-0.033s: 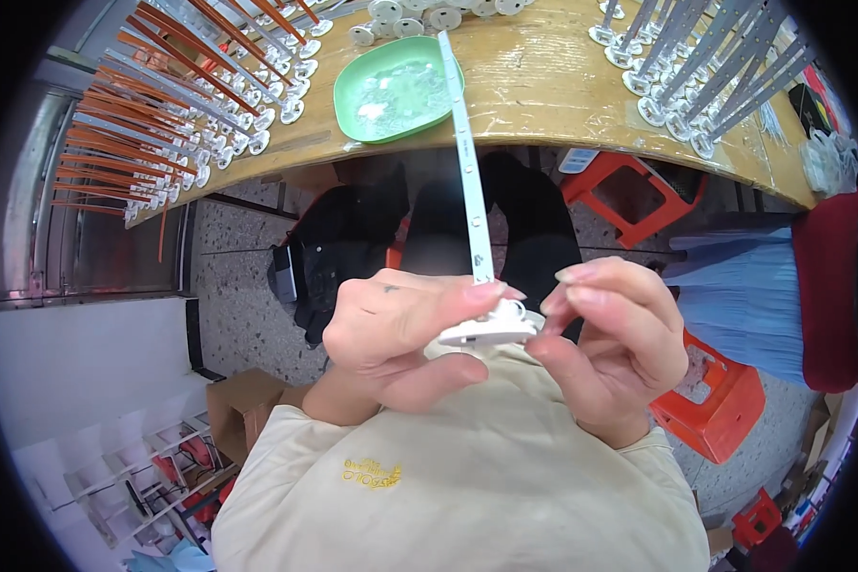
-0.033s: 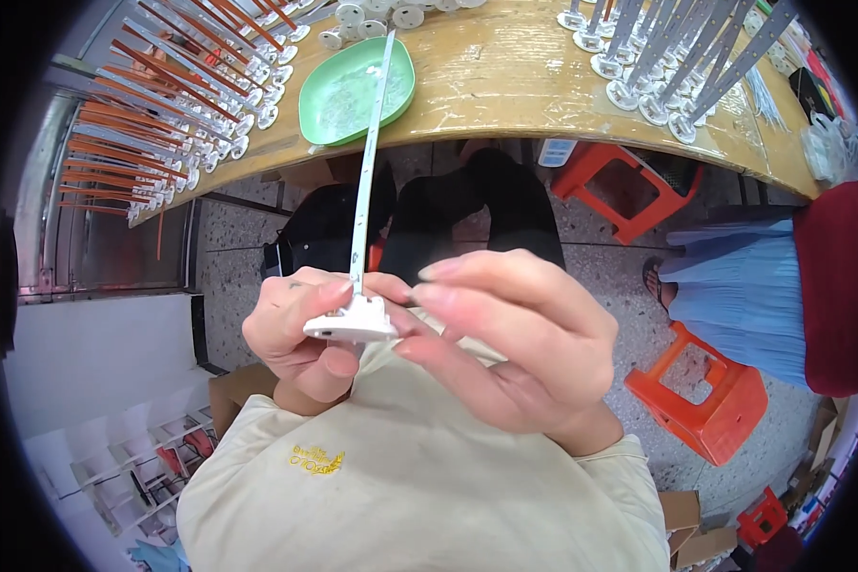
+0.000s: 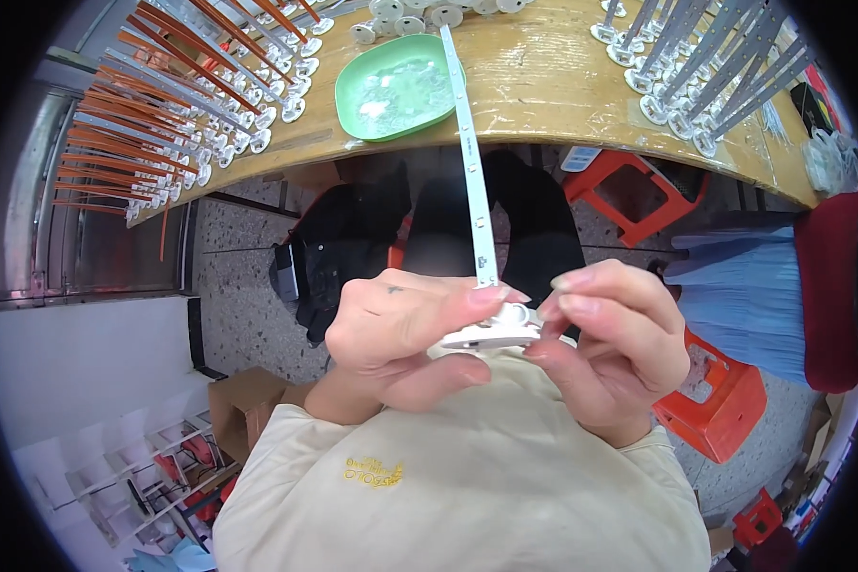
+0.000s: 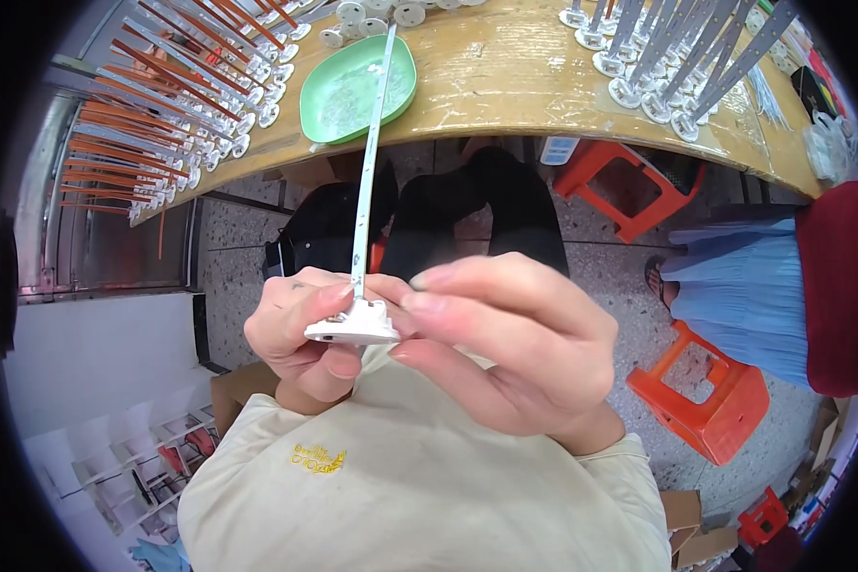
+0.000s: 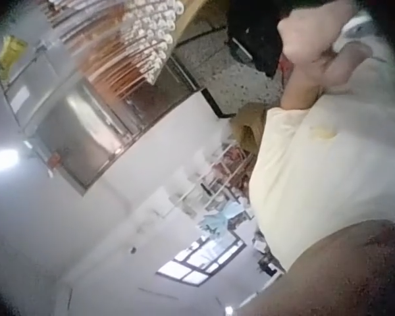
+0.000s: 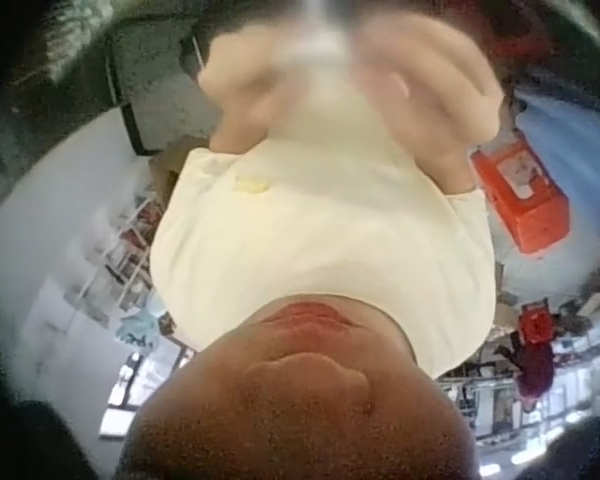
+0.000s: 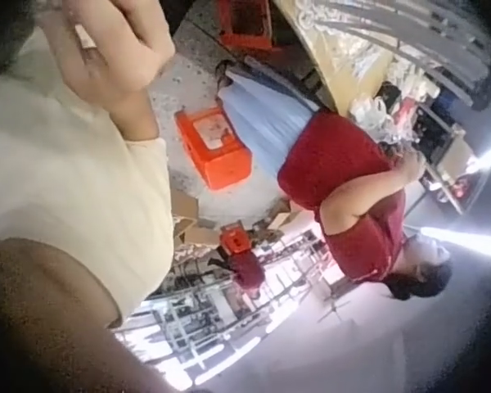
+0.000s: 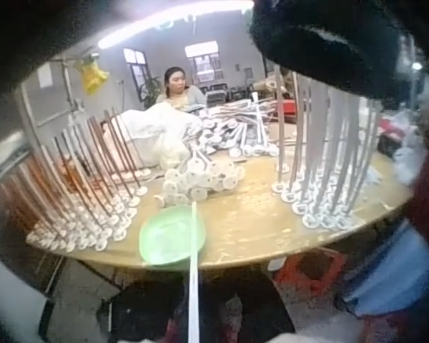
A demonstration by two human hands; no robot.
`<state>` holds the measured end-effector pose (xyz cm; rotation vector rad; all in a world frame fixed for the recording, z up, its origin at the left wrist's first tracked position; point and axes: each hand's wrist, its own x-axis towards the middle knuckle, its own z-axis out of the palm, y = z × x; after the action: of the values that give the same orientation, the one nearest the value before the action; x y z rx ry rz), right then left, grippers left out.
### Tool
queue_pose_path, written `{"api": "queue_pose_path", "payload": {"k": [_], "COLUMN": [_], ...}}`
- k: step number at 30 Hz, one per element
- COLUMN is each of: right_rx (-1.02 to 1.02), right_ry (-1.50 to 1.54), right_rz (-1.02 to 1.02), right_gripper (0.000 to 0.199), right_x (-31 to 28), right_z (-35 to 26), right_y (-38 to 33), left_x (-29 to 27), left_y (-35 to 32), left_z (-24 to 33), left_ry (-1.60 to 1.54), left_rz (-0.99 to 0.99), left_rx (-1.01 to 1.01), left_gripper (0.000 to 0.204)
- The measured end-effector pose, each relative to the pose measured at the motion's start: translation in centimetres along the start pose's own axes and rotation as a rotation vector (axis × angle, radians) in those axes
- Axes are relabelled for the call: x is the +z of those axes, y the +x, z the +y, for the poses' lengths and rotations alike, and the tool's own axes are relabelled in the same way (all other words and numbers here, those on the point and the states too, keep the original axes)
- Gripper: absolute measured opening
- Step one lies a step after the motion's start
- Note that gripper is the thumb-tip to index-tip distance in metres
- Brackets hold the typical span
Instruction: Manual assembly of LED light strips by threading them through plastic bases and connecting components.
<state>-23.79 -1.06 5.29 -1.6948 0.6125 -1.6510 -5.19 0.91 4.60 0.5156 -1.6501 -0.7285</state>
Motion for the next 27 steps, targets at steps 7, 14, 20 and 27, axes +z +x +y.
{"api": "queue_pose_path", "payload": {"k": [7, 14, 20, 27], "right_rx": [-0.182, -0.179, -0.166, -0.171], "right_ry": [0.043, 0.037, 0.050, 0.052], "right_rz": [-0.130, -0.114, -0.121, -0.118], "right_gripper": [0.031, 0.031, 0.032, 0.029], "right_x": [0.4, 0.7, 0.6, 0.8], "right_z": [0.0, -0.2, 0.0, -0.1], "right_y": [0.8, 0.3, 0.4, 1.2], "left_x": [0.6, 0.6, 0.5, 0.1], "left_y": [0.3, -0.3, -0.2, 0.4], "left_z": [-0.6, -0.5, -0.7, -0.4], "left_ry": [-0.186, -0.194, -0.204, -0.150], "left_rz": [0.083, 0.111, 0.104, 0.079], "left_rx": [0.072, 0.087, 0.074, 0.043], "left_gripper": [0.047, 0.047, 0.045, 0.043]}}
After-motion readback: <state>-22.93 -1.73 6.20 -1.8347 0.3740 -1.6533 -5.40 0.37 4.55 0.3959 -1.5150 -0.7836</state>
